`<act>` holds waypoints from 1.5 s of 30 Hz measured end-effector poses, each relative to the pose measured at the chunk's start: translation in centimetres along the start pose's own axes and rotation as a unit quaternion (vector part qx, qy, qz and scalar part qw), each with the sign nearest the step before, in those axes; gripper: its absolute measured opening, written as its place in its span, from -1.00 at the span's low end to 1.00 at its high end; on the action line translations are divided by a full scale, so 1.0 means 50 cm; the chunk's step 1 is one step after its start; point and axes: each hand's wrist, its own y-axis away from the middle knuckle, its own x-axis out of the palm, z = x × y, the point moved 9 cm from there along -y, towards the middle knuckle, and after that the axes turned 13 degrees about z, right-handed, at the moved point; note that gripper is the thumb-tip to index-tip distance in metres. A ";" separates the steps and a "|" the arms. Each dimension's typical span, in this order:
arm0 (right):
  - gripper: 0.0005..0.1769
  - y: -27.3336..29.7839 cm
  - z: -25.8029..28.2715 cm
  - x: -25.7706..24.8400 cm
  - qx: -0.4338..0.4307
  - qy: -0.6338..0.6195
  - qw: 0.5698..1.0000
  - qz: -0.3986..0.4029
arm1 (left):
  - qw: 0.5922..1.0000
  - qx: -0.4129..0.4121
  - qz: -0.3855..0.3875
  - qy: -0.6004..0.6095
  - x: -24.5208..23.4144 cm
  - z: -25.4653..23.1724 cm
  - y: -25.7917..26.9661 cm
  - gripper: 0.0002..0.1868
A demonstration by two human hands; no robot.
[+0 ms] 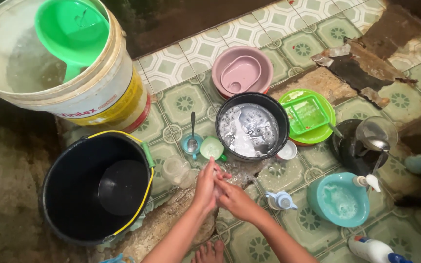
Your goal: Washing various dishes, cups, and utensils in a basin on the floor.
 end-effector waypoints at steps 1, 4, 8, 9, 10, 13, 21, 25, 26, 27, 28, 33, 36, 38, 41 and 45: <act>-0.31 0.002 -0.017 0.000 -0.057 -0.047 0.997 -0.014 | 0.999 -0.025 -0.007 -0.029 0.014 -0.009 0.009 -0.60; -0.50 0.019 0.005 -0.051 0.021 -0.106 0.989 -0.100 | 0.984 -0.031 0.059 -0.164 -0.034 0.056 -0.012 -0.49; -0.64 0.025 -0.073 -0.078 0.091 -0.143 0.973 -0.158 | 0.955 -0.052 0.098 -0.274 -0.055 0.117 -0.016 -0.47; -0.72 0.025 -0.051 -0.098 0.060 -0.041 0.980 -0.187 | 0.958 -0.085 0.082 -0.262 -0.079 0.134 -0.019 -0.49; -0.80 0.026 -0.025 -0.113 0.027 0.062 0.975 -0.213 | 0.959 -0.118 0.066 -0.249 -0.103 0.152 -0.021 -0.50; -0.80 0.015 -0.004 -0.109 0.059 0.202 0.960 -0.185 | 0.961 -0.153 0.049 -0.225 -0.194 0.205 -0.041 -0.57; -0.80 -0.009 0.017 -0.087 0.044 0.229 0.960 -0.154 | 0.957 -0.108 0.013 -0.268 -0.248 0.175 -0.034 -0.77; -0.76 0.055 -0.003 -0.150 0.072 0.237 0.951 -0.186 | 0.896 0.004 0.036 -0.442 -0.129 0.094 0.013 -0.80; -0.76 0.089 -0.004 -0.192 0.083 0.236 0.949 -0.191 | 0.896 -0.004 0.045 -0.442 -0.104 0.101 0.017 -0.80; -0.69 0.121 -0.020 -0.237 0.101 0.146 0.966 -0.189 | 0.859 0.031 0.095 -0.501 -0.054 0.098 0.019 -0.81; -0.61 0.154 -0.034 -0.277 0.117 0.053 0.974 -0.187 | 0.816 0.066 0.146 -0.556 -0.003 0.098 0.025 -0.81; -0.57 0.333 -0.119 -0.353 0.301 -0.062 0.927 -0.213 | 0.683 0.204 0.340 -0.613 0.138 0.207 -0.002 -0.70; -0.61 0.402 -0.170 -0.337 0.272 -0.084 0.929 -0.237 | 0.614 0.210 0.410 -0.641 0.142 0.315 -0.033 -0.73; -0.62 0.410 -0.144 -0.324 0.230 -0.069 0.937 -0.254 | 0.589 0.181 0.433 -0.658 0.135 0.365 -0.053 -0.79; -0.50 0.380 -0.081 -0.280 0.203 -0.012 0.955 -0.217 | 0.565 0.143 0.437 -0.685 0.137 0.373 -0.052 -0.89; -0.56 0.349 -0.073 -0.214 0.210 0.153 0.954 -0.153 | 0.585 0.143 0.436 -0.669 0.148 0.339 -0.036 -0.85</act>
